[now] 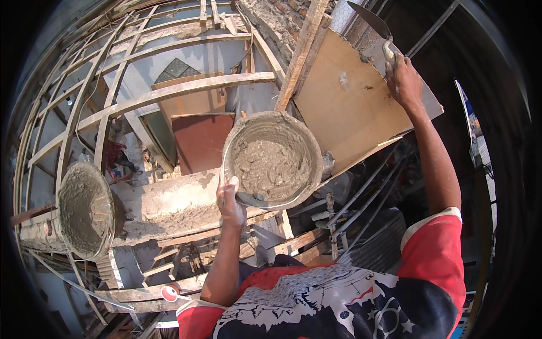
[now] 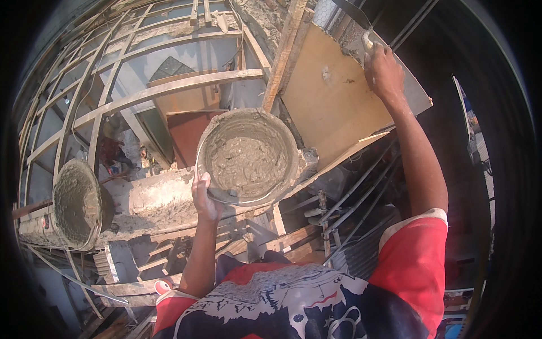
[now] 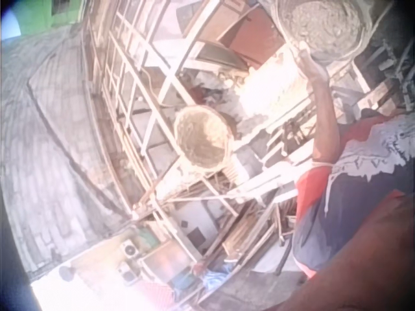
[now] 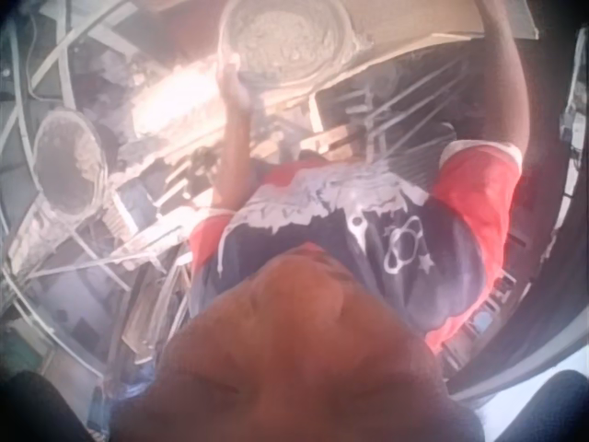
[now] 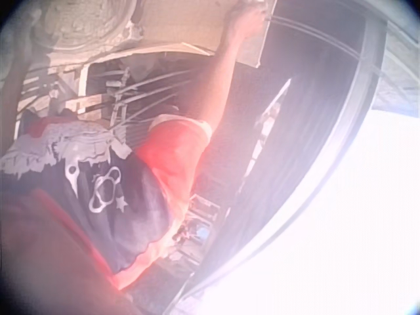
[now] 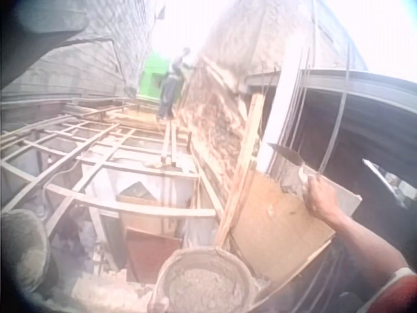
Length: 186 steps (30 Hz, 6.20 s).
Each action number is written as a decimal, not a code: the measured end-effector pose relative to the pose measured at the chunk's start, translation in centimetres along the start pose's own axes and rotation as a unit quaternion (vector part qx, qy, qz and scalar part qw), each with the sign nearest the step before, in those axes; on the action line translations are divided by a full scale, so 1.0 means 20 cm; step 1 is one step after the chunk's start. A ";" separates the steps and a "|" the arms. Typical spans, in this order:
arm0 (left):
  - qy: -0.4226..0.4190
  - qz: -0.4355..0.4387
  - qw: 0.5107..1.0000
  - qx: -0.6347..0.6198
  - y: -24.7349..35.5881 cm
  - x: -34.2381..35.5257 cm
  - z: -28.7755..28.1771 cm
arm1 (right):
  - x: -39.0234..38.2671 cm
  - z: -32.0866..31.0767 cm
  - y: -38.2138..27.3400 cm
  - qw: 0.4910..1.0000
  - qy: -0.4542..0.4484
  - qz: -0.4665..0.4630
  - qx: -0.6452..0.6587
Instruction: The person scoops wet cement from a metal bowl using a trowel and applies it to a wooden board. They repeatedly transfer the cement from the bowl to the board, smoothing it with the trowel. The person also uses a wooden stick to scrape the remaining cement from the bowl.
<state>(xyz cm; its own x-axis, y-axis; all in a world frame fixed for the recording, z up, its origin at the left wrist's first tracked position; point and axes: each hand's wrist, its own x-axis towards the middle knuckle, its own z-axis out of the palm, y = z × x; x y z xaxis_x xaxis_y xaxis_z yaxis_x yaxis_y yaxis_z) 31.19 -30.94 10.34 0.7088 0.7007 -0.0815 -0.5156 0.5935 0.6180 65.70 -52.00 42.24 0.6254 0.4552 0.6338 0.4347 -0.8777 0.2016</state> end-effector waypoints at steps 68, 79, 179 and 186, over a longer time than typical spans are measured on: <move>-0.059 0.011 0.995 0.074 0.03 0.16 -0.03 | -0.42 -0.56 -0.31 0.969 -0.176 0.012 0.174; -0.279 0.189 0.885 0.321 0.07 -0.08 0.21 | -0.76 -0.30 -0.50 0.852 -0.436 -0.272 -0.102; 0.219 0.055 0.879 0.419 0.12 -0.03 0.42 | -1.31 2.64 0.75 0.788 -0.086 0.124 0.597; 0.229 0.088 0.903 0.352 0.11 -0.09 0.37 | -1.46 1.77 1.01 0.699 -0.064 0.375 0.606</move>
<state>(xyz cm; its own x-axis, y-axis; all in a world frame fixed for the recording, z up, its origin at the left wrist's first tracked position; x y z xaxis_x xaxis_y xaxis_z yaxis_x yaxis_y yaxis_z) 32.37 -33.85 17.72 0.2886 0.9458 -0.1492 -0.0516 0.1710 0.9839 79.12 -77.78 1.42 0.9909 0.0140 0.1341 0.1347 -0.1413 -0.9808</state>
